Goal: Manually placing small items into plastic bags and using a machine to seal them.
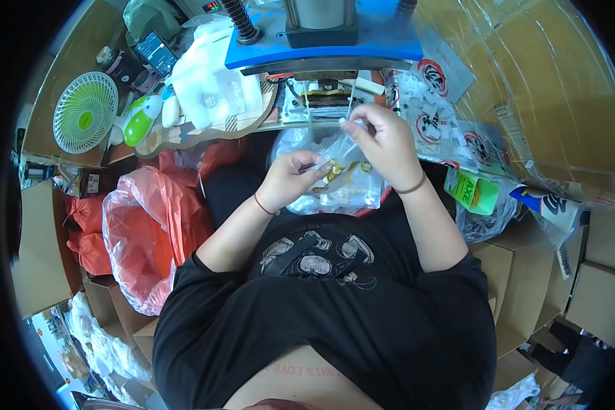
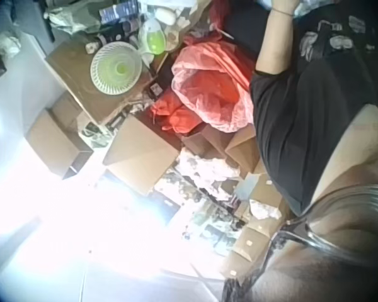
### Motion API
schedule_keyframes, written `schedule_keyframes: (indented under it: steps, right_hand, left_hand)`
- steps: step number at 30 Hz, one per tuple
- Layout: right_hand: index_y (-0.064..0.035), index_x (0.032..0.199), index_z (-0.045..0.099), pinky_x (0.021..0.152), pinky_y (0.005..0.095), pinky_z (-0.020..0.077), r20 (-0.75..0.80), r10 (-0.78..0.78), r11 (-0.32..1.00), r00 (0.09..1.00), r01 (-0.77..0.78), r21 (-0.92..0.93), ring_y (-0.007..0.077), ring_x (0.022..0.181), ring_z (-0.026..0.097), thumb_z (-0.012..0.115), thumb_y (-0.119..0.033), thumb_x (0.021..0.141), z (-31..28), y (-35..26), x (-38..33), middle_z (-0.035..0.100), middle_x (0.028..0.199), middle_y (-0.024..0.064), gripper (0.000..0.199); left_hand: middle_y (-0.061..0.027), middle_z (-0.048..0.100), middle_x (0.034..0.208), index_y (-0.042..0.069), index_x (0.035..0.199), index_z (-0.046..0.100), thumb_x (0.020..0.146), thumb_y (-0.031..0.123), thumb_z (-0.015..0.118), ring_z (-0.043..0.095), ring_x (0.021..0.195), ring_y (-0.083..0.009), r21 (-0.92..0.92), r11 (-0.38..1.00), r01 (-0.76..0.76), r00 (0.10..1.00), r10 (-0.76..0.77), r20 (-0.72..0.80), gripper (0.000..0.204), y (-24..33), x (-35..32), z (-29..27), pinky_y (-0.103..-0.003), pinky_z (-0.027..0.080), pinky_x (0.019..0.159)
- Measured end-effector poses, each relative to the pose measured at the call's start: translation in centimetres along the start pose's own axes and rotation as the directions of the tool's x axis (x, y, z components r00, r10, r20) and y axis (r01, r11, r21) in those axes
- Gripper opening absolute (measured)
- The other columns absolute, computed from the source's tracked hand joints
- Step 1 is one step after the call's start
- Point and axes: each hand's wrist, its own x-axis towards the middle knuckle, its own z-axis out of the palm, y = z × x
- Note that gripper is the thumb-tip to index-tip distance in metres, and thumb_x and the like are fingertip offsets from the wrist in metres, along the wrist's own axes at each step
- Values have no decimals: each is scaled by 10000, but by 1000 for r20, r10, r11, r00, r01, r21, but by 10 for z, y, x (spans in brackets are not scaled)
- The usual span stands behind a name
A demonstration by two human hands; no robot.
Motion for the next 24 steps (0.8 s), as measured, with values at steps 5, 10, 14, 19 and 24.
schedule_keyframes:
  steps: [5, 10, 14, 19, 24]
  right_hand:
    - [-14, 981, 619, 725, 367, 488, 158, -266, 932, 951, 295, -210, 258, 789, 628, 597, -226, 981, -11, -1, 9, 671, 860, 89, 214]
    - [-28, 1063, 634, 756, 412, 500, 277, -252, 952, 927, 289, -101, 335, 844, 638, 582, -243, 967, -22, 10, 9, 672, 941, 144, 241]
    - [-32, 1202, 595, 901, 417, 477, 139, -343, 842, 929, 370, -393, 352, 1057, 591, 550, -264, 988, -47, 13, 4, 621, 1100, 169, 318]
    - [-27, 1198, 583, 911, 427, 463, 125, 45, 656, 991, 65, -752, 373, 1091, 569, 563, -263, 973, -83, 44, -25, 597, 1107, 182, 327]
    - [-14, 1138, 586, 902, 415, 460, 334, 129, 828, 934, 84, -555, 360, 1065, 568, 570, -244, 966, -86, 61, -31, 593, 1074, 182, 287]
  left_hand:
    - [-51, 706, 1029, -9, 1189, 638, 980, 168, 635, 677, 880, -114, -478, 860, 177, 980, -110, 166, 274, 14, -4, 13, -273, 536, 831]
    - [-56, 705, 1052, -3, 1192, 636, 963, 126, 638, 674, 920, -116, -589, 770, 245, 951, -71, 302, 264, 20, -4, 22, -282, 534, 845]
    - [-67, 706, 1079, 5, 1200, 638, 922, 71, 654, 682, 945, -131, -573, 793, 207, 954, -33, 299, 286, 12, 4, 14, -287, 545, 848]
    - [-86, 709, 1071, 3, 1192, 643, 874, 15, 666, 687, 939, -145, -677, 723, 135, 990, -68, 125, 319, -2, 43, -19, -300, 557, 839]
    - [-114, 688, 1122, -20, 1257, 576, 888, 67, 689, 696, 892, -165, -676, 721, 155, 988, -118, 100, 396, 13, 64, -37, -289, 558, 815]
